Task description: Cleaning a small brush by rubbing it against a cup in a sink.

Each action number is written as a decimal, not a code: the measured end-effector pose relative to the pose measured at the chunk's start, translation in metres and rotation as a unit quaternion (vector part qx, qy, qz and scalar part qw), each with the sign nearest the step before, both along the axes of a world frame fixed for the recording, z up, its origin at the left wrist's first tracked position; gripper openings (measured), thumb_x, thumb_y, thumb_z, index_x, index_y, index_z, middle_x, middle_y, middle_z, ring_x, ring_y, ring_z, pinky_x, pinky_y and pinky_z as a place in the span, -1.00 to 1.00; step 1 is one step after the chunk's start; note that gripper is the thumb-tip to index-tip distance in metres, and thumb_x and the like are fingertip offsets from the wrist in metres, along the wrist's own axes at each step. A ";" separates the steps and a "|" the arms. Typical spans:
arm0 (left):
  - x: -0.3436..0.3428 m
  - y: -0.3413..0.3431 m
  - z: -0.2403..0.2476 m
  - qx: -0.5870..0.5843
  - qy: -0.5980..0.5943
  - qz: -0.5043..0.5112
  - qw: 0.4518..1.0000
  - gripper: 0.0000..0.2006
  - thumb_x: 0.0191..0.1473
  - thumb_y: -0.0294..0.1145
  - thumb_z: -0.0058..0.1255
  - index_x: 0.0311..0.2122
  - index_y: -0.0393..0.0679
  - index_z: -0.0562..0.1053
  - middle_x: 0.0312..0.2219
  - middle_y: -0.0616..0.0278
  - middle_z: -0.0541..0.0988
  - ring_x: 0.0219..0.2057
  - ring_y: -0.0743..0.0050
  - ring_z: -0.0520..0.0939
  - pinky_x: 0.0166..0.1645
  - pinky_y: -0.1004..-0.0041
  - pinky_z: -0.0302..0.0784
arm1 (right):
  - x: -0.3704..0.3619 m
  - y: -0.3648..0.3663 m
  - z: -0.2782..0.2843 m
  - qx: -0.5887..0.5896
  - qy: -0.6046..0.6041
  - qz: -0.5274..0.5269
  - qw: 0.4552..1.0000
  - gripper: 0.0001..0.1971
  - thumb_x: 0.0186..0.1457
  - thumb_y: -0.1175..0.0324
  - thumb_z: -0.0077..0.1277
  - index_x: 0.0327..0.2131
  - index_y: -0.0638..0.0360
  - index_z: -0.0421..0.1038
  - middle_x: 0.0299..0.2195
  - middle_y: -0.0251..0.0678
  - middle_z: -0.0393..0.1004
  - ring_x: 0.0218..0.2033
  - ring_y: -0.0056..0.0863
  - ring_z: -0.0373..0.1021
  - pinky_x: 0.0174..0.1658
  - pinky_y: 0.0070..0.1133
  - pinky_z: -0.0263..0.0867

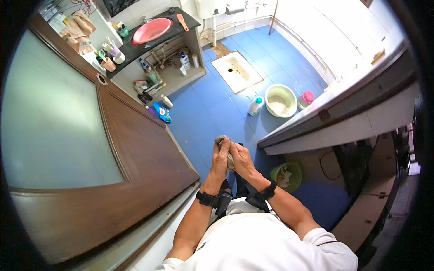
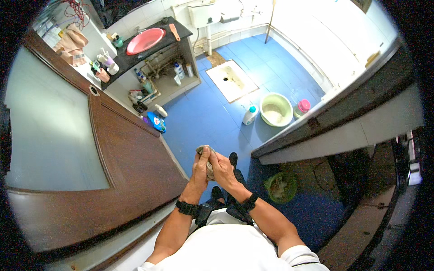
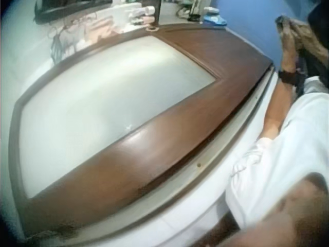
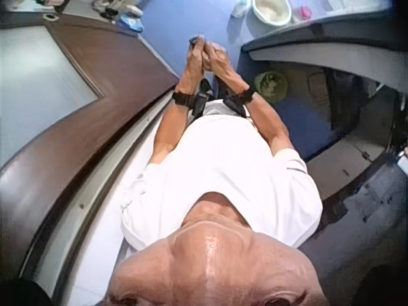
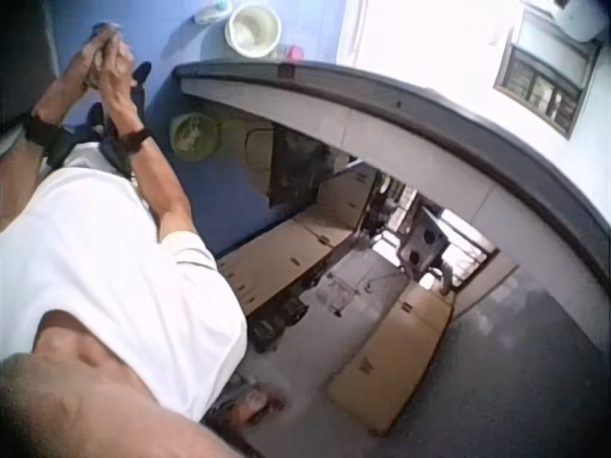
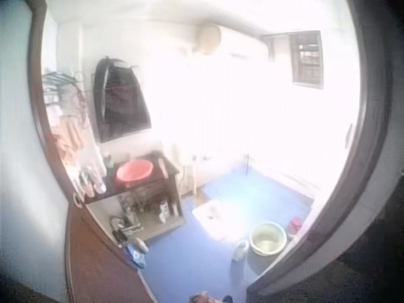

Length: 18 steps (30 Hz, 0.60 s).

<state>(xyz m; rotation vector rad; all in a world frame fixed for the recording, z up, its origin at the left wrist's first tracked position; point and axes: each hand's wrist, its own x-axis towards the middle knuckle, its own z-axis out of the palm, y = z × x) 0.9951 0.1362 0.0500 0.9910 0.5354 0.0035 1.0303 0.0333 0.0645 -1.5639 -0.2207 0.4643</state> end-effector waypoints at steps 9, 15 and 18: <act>0.134 0.060 0.033 0.203 -0.118 0.061 0.970 -0.27 0.35 -0.12 -0.04 0.40 -0.23 -0.09 0.24 0.01 0.25 0.27 0.13 0.30 0.33 0.27 0.25 | 0.180 0.096 -0.024 0.065 -0.014 0.063 0.996 -0.58 0.45 0.10 -0.23 -0.13 0.32 0.45 -0.41 -0.27 0.51 -0.40 -0.53 0.38 -0.29 -0.48 0.37; 0.238 0.082 0.037 0.165 -0.092 0.104 0.976 -0.36 0.31 -0.19 0.00 0.36 -0.15 0.05 0.18 0.06 0.32 0.18 0.19 0.41 0.20 0.24 0.44 | 0.289 0.110 -0.005 0.035 -0.099 0.097 0.990 -0.57 0.41 0.12 -0.24 0.08 0.23 0.43 -0.18 0.05 0.58 -0.16 -0.10 0.53 -0.07 -0.32 0.41; 0.273 0.088 0.022 0.069 -0.028 0.129 0.989 -0.43 0.28 -0.24 0.00 0.33 -0.06 0.14 0.11 0.13 0.40 0.08 0.19 0.52 0.08 0.15 0.57 | 0.324 0.108 -0.013 -0.027 -0.098 0.134 0.986 -0.59 0.36 0.17 -0.23 0.07 0.24 0.42 -0.15 0.14 0.55 -0.14 0.07 0.50 -0.06 -0.25 0.40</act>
